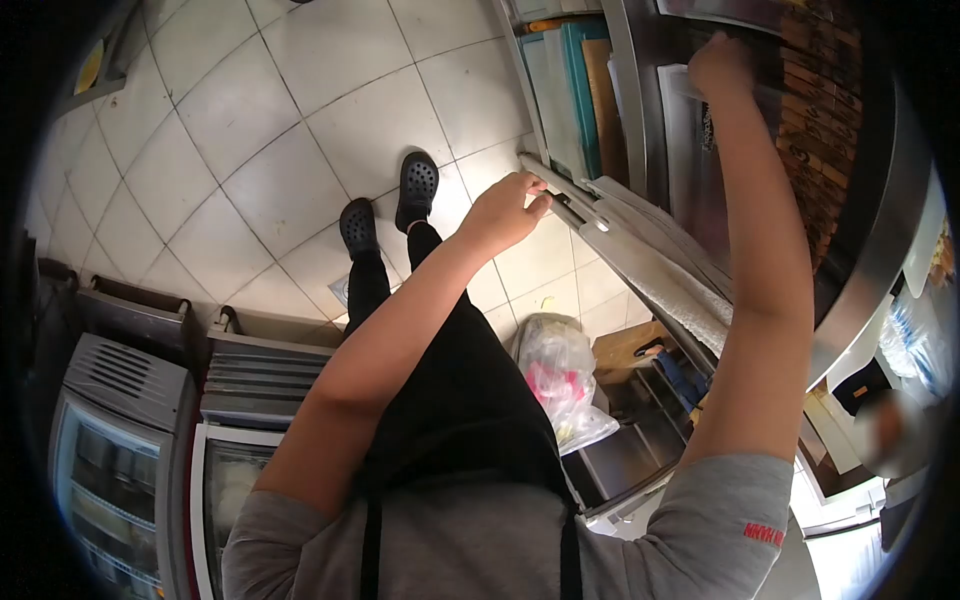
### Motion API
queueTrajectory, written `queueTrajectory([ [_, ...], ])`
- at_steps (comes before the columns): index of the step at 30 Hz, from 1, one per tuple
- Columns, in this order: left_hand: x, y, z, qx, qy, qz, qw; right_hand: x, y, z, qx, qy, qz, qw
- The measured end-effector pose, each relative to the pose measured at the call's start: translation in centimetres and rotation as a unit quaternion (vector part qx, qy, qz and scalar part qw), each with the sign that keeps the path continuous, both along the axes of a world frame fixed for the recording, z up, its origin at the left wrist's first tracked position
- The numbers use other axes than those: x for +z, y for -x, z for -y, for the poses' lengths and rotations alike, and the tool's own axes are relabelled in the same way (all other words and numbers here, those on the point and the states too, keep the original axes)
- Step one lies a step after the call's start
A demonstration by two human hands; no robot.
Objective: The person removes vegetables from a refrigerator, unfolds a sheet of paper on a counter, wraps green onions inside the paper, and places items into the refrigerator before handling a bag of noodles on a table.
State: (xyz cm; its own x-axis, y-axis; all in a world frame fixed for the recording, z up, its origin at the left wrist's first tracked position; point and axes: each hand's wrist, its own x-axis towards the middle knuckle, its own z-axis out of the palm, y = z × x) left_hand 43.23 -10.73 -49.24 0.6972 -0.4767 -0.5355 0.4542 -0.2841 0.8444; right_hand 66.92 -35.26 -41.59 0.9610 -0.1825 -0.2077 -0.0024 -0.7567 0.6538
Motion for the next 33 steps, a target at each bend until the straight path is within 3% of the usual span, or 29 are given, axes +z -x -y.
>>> queueTrajectory([
  [3,-0.1,0.6,0.3,-0.003,-0.004,-0.011,1.0,0.4,-0.6,-0.5,-0.018,0.071,-0.116,0.991],
  [6,0.1,1.1,0.4,-0.014,-0.017,-0.009,1.0,1.0,-0.4,-1.1,0.108,0.238,-0.218,0.94],
  [9,-0.3,1.2,0.3,-0.01,-0.016,0.003,1.0,0.7,-1.7,-0.9,-0.073,0.06,-0.275,0.957],
  [12,-0.3,0.7,0.4,0.005,0.001,0.003,1.0,2.4,1.3,-5.3,-0.029,0.12,-0.217,0.968],
  [16,0.1,-0.4,0.4,0.012,0.008,0.017,1.0,0.8,2.8,-4.5,0.028,0.137,-0.215,0.967],
  [19,0.1,-1.6,0.1,0.011,0.005,0.011,1.0,2.2,3.6,-4.7,0.166,0.078,-0.116,0.976],
  [22,-0.1,-2.2,0.2,0.047,0.01,0.006,0.999,4.0,2.2,-5.9,0.208,0.118,-0.032,0.97],
  [25,0.0,-2.4,0.5,0.046,0.012,-0.002,0.999,2.8,2.4,-4.5,0.162,0.131,0.038,0.977],
  [28,0.4,-2.5,0.7,0.043,0.026,-0.019,0.999,0.8,0.7,0.4,0.064,0.009,0.1,0.993],
  [31,0.1,-1.9,1.3,0.029,0.021,-0.018,0.999,3.9,0.5,-3.8,0.039,0.18,-0.183,0.966],
  [33,0.0,-1.7,1.7,0.019,0.02,-0.016,0.999,4.6,1.3,-4.1,0.054,0.16,-0.15,0.974],
])
